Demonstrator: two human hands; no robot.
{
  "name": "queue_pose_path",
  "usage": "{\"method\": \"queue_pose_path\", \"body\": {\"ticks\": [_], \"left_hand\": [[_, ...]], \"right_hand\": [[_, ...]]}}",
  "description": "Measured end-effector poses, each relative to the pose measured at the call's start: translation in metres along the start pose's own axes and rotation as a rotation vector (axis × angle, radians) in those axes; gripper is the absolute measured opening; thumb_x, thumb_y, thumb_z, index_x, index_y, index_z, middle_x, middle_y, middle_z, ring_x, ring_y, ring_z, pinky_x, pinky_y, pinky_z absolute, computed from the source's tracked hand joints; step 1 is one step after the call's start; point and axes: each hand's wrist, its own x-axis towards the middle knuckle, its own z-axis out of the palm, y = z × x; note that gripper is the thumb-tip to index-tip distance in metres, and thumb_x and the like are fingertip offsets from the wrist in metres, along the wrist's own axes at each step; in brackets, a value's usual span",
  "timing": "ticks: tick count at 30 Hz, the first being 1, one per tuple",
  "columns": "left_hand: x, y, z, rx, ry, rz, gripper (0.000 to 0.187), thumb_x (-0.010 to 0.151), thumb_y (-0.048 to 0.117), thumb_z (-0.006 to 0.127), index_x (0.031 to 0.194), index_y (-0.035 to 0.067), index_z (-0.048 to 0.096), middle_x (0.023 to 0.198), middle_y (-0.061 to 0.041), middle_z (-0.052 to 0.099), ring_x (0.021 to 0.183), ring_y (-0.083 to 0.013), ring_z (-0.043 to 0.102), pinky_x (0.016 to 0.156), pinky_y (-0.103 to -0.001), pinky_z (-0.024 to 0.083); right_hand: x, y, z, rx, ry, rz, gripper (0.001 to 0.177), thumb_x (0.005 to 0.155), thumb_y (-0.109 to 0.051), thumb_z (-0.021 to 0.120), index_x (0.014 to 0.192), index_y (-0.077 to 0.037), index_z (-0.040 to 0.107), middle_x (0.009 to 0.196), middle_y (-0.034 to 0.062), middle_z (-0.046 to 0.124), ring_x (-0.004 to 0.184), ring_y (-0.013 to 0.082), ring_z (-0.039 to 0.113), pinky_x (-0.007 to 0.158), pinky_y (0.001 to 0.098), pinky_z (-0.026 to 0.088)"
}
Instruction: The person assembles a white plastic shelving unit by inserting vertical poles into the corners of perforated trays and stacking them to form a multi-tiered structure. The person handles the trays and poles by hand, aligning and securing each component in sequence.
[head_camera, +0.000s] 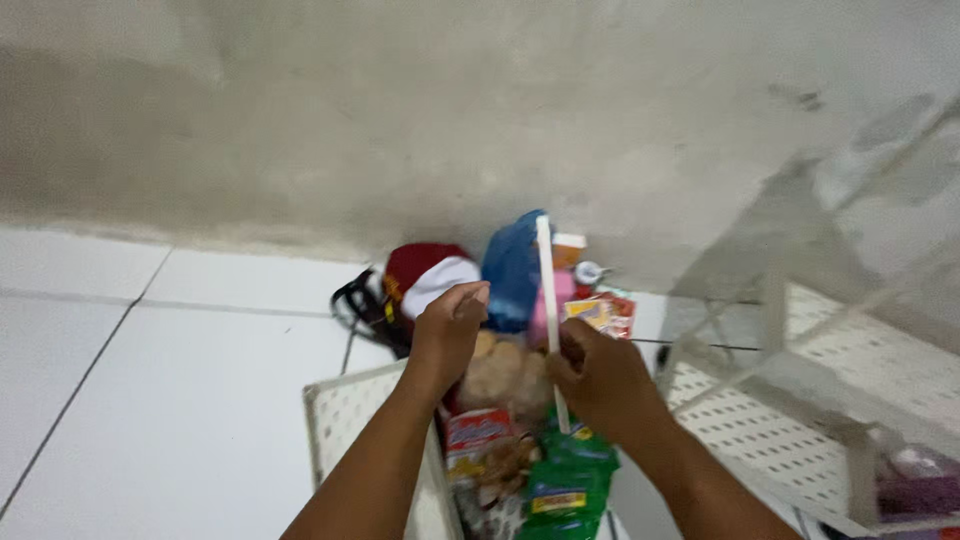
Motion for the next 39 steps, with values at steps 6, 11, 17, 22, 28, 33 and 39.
{"method": "queue_pose_path", "body": {"ticks": [6, 11, 17, 22, 28, 33, 39], "left_hand": [[-0.001, 0.084, 0.063, -0.099, -0.126, 0.001, 0.041, 0.098, 0.034, 0.060, 0.125, 0.006, 0.072, 0.099, -0.006, 0.078, 0.090, -0.0114, 0.069, 0.080, -0.027, 0.054], [-0.016, 0.149, 0.121, -0.137, -0.264, 0.090, 0.039, 0.098, 0.031, 0.060, 0.124, 0.004, 0.072, 0.101, -0.006, 0.078, 0.092, -0.0116, 0.068, 0.081, -0.026, 0.054], [-0.052, 0.231, 0.208, 0.002, -0.327, 0.501, 0.030, 0.098, 0.023, 0.061, 0.120, 0.005, 0.072, 0.113, -0.011, 0.076, 0.096, -0.0188, 0.075, 0.087, -0.030, 0.058], [-0.078, 0.290, 0.284, -0.003, -0.405, 0.667, 0.025, 0.099, 0.018, 0.061, 0.118, 0.005, 0.073, 0.117, -0.012, 0.075, 0.107, -0.0265, 0.072, 0.094, -0.037, 0.055], [-0.089, 0.338, 0.381, 0.059, -0.389, 1.047, 0.025, 0.097, 0.011, 0.063, 0.121, 0.009, 0.071, 0.119, -0.012, 0.072, 0.115, -0.0295, 0.066, 0.101, -0.042, 0.051], [-0.087, 0.376, 0.458, 0.171, -0.361, 1.096, 0.026, 0.095, 0.013, 0.064, 0.120, 0.012, 0.070, 0.113, -0.008, 0.072, 0.111, -0.0276, 0.066, 0.100, -0.045, 0.049], [-0.088, 0.385, 0.507, 0.272, -0.314, 1.057, 0.034, 0.091, 0.019, 0.067, 0.123, 0.011, 0.068, 0.112, -0.010, 0.070, 0.107, -0.0284, 0.064, 0.098, -0.047, 0.046]], "right_hand": [[-0.023, -0.010, -0.133, -0.139, 0.077, 0.171, 0.027, 0.092, -0.031, 0.071, 0.088, -0.006, 0.061, 0.065, 0.0114, 0.065, 0.059, 0.0218, 0.061, 0.058, 0.0370, 0.050], [-0.056, 0.010, -0.217, -0.010, 0.213, 0.314, 0.024, 0.094, -0.032, 0.072, 0.087, -0.010, 0.066, 0.068, 0.0053, 0.072, 0.062, 0.0162, 0.068, 0.060, 0.0339, 0.054], [-0.091, 0.066, -0.306, 0.069, 0.466, 0.318, 0.018, 0.095, -0.024, 0.065, 0.104, -0.009, 0.071, 0.082, 0.0070, 0.078, 0.075, 0.0176, 0.078, 0.070, 0.0341, 0.062], [-0.137, 0.122, -0.377, 0.045, 0.674, 0.283, 0.025, 0.098, -0.020, 0.063, 0.119, -0.009, 0.071, 0.090, 0.0108, 0.079, 0.079, 0.0182, 0.077, 0.070, 0.0340, 0.062], [-0.185, 0.177, -0.440, -0.064, 0.908, 0.222, 0.024, 0.105, -0.018, 0.061, 0.116, 0.002, 0.069, 0.095, 0.0172, 0.076, 0.083, 0.0230, 0.076, 0.074, 0.0356, 0.062], [-0.184, 0.213, -0.488, 0.038, 0.951, 0.147, 0.022, 0.114, -0.016, 0.044, 0.125, 0.003, 0.047, 0.099, 0.0208, 0.072, 0.087, 0.0277, 0.077, 0.072, 0.0366, 0.065], [-0.170, 0.244, -0.521, 0.087, 0.920, 0.195, 0.024, 0.116, -0.019, 0.033, 0.130, 0.000, 0.030, 0.098, 0.0241, 0.071, 0.084, 0.0327, 0.078, 0.071, 0.0395, 0.062]]}}
